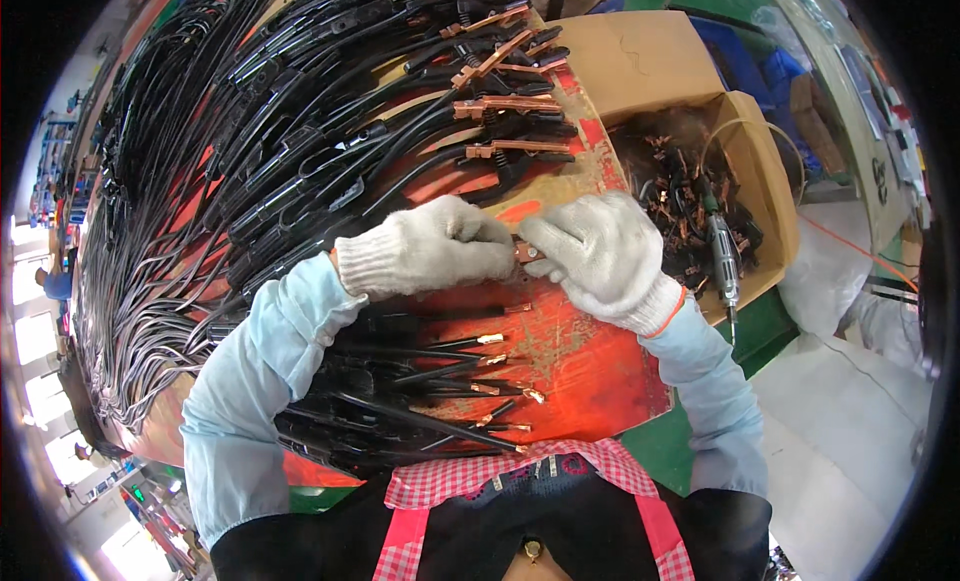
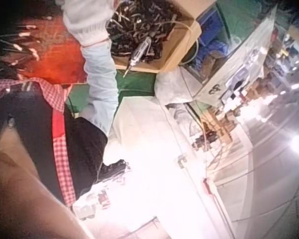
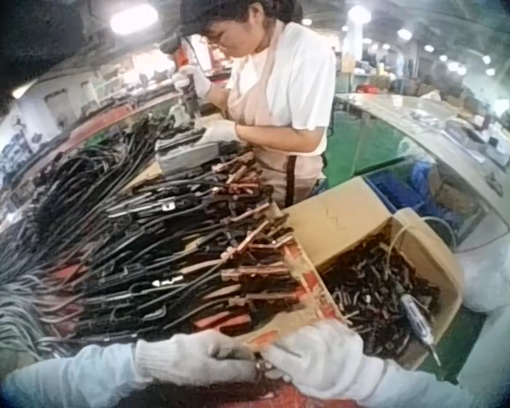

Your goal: The recorder uses a pneumatic tool to crimp metal connectors onto the ends of electrical wires.

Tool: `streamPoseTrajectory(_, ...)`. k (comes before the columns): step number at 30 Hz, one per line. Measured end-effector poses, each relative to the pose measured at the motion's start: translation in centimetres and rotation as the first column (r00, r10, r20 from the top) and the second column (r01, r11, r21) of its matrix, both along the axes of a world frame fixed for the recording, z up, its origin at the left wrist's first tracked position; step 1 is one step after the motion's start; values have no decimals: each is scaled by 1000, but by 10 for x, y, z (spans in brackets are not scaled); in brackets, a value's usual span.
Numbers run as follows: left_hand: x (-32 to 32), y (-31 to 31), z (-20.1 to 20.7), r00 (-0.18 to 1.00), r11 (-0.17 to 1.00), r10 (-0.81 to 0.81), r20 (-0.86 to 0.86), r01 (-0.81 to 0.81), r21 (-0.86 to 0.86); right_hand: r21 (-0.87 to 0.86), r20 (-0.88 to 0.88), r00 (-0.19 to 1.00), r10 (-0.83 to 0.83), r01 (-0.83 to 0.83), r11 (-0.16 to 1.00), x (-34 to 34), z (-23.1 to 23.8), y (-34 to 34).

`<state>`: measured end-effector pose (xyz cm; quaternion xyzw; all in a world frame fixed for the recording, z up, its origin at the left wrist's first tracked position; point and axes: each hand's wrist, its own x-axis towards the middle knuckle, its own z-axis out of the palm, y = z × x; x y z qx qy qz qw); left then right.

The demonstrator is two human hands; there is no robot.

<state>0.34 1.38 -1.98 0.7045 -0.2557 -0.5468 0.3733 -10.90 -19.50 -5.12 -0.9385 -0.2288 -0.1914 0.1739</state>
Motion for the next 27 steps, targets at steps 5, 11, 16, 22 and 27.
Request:
streamPoseTrajectory(5,-1,-5,7,997,995,-46,60,41,90,-3,7,999,46,-46,999,4,-6,3)
streamPoseTrajectory(11,-11,-1,25,934,996,-20,356,-13,90,130,-25,1000,8,-5,991,6,-12,1)
streamPoseTrajectory(16,-24,17,14,685,993,-109,720,37,116,119,-73,995,65,-56,991,11,-14,3)
streamPoseTrajectory(22,-27,13,14,550,976,-218,806,116,184,197,-30,994,109,-101,975,10,-20,10)
streamPoseTrajectory(27,-25,13,10,613,978,-209,762,125,168,217,-106,991,78,-53,975,7,-17,12)
